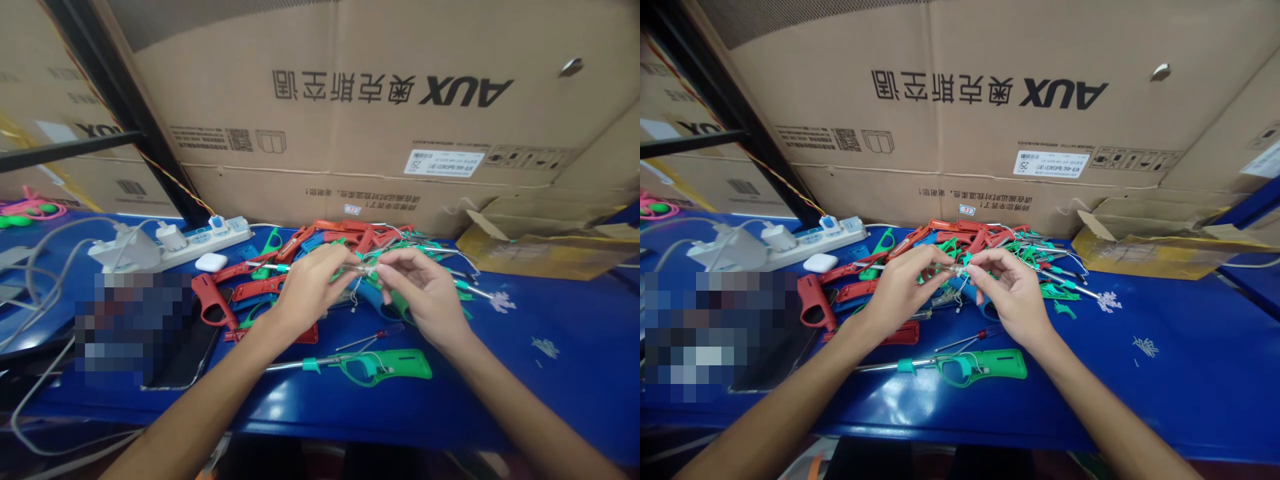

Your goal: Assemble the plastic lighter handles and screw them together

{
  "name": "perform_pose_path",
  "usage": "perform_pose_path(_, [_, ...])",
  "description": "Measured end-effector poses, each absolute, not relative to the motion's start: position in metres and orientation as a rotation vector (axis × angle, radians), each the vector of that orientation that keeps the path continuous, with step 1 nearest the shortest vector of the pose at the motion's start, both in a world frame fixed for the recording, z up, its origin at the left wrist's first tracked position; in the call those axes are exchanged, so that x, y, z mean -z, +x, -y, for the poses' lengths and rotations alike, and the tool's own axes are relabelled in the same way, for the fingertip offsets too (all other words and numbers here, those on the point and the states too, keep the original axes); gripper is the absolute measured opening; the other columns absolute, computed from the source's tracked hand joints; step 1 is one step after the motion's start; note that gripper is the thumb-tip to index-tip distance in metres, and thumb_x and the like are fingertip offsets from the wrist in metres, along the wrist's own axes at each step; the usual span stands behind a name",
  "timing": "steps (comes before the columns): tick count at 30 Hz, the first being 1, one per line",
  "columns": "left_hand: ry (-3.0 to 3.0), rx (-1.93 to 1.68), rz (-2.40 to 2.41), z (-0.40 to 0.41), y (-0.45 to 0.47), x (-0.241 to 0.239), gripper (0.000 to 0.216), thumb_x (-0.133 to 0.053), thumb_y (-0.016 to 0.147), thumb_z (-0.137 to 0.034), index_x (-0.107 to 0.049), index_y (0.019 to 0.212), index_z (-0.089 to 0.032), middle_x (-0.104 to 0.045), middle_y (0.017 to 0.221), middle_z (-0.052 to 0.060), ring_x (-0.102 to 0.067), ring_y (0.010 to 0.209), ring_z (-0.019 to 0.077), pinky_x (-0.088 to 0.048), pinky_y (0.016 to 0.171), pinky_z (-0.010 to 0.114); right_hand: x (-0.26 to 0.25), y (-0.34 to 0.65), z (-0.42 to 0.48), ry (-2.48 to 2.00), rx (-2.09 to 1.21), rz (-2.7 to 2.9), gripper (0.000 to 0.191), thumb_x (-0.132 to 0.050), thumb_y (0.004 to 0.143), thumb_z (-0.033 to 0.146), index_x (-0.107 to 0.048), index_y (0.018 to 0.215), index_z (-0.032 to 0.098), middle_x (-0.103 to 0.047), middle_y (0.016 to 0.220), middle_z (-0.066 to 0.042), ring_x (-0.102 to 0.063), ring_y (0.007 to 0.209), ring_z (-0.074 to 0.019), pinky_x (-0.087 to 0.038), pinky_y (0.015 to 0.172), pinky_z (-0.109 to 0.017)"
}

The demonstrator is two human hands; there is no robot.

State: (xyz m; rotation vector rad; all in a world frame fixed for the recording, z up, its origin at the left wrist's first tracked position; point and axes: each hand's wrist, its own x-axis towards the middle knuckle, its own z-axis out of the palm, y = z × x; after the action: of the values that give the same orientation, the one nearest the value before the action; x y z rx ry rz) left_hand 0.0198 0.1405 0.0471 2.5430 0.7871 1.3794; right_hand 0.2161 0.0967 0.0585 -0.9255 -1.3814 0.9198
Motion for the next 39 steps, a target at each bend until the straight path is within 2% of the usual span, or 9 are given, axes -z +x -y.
perform_pose_path(6, [2.537,-1.397,-0.774,-0.141,0.020,-0.046,0.006,-0.066,0.098,-0.021,-0.067,0.102,-0.016,-0.074,0.097,0.006,-0.069,0.087,0.0175,-0.057,0.078,0.032,-0.055,0.216,-0.097,-0.916,-0.912,1.365,0.009,-0.077,0.086,0.026,-0.069,0.090,0.022,-0.067,0.077,0.005,-0.062,0.051,-0.0077,-0.052,0.050,-0.023])
perform_pose_path(13, [2.575,-1.446,-0.710,-0.144,0.019,-0.045,0.004,-0.066,0.098,-0.017,-0.067,0.101,-0.015,-0.074,0.096,0.007,-0.068,0.088,0.0186,-0.057,0.079,0.035,-0.050,0.215,-0.100,-0.878,-0.929,1.318,0.012,-0.080,0.081,0.022,-0.071,0.088,0.023,-0.070,0.083,0.003,-0.067,0.069,-0.0111,-0.060,0.067,-0.027])
perform_pose_path(19, [2.618,-1.521,-0.721,-0.143,0.022,-0.045,0.003,-0.063,0.099,-0.015,-0.066,0.101,-0.015,-0.074,0.095,0.007,-0.067,0.087,0.0180,-0.058,0.079,0.035,-0.050,0.212,-0.102,-0.834,-1.002,1.246,0.021,-0.082,0.078,0.020,-0.068,0.093,0.025,-0.071,0.082,0.003,-0.066,0.070,-0.0114,-0.059,0.067,-0.027])
perform_pose_path(28, [2.756,-1.452,-0.852,-0.134,0.025,-0.046,0.011,-0.056,0.102,-0.011,-0.065,0.097,-0.013,-0.073,0.095,0.009,-0.061,0.086,0.0200,-0.054,0.076,0.035,-0.048,0.215,-0.104,-0.929,-0.968,1.260,0.018,-0.084,0.077,0.026,-0.069,0.084,0.022,-0.071,0.080,0.001,-0.067,0.068,-0.0129,-0.060,0.069,-0.030])
perform_pose_path(33, [2.769,-1.456,-0.884,-0.137,0.026,-0.044,0.010,-0.056,0.103,-0.014,-0.065,0.098,-0.014,-0.074,0.095,0.008,-0.064,0.087,0.0199,-0.055,0.077,0.035,-0.045,0.216,-0.106,-0.971,-0.908,1.302,0.015,-0.081,0.080,0.029,-0.070,0.084,0.022,-0.071,0.082,0.000,-0.069,0.070,-0.0140,-0.060,0.072,-0.032])
perform_pose_path(37, [2.724,-1.492,-0.890,-0.141,0.026,-0.043,0.009,-0.057,0.103,-0.018,-0.065,0.100,-0.016,-0.075,0.093,0.007,-0.068,0.086,0.0190,-0.056,0.078,0.035,-0.050,0.216,-0.106,-0.966,-0.904,1.344,0.018,-0.080,0.082,0.031,-0.071,0.095,0.023,-0.072,0.084,0.001,-0.070,0.072,-0.0142,-0.060,0.075,-0.032])
perform_pose_path(39, [2.667,-1.510,-0.892,-0.141,0.026,-0.044,0.008,-0.060,0.103,-0.021,-0.066,0.103,-0.017,-0.075,0.094,0.006,-0.069,0.087,0.0187,-0.057,0.078,0.035,-0.054,0.218,-0.107,-0.956,-0.903,1.362,0.022,-0.075,0.087,0.038,-0.071,0.103,0.023,-0.073,0.088,-0.001,-0.070,0.072,-0.0143,-0.060,0.072,-0.032])
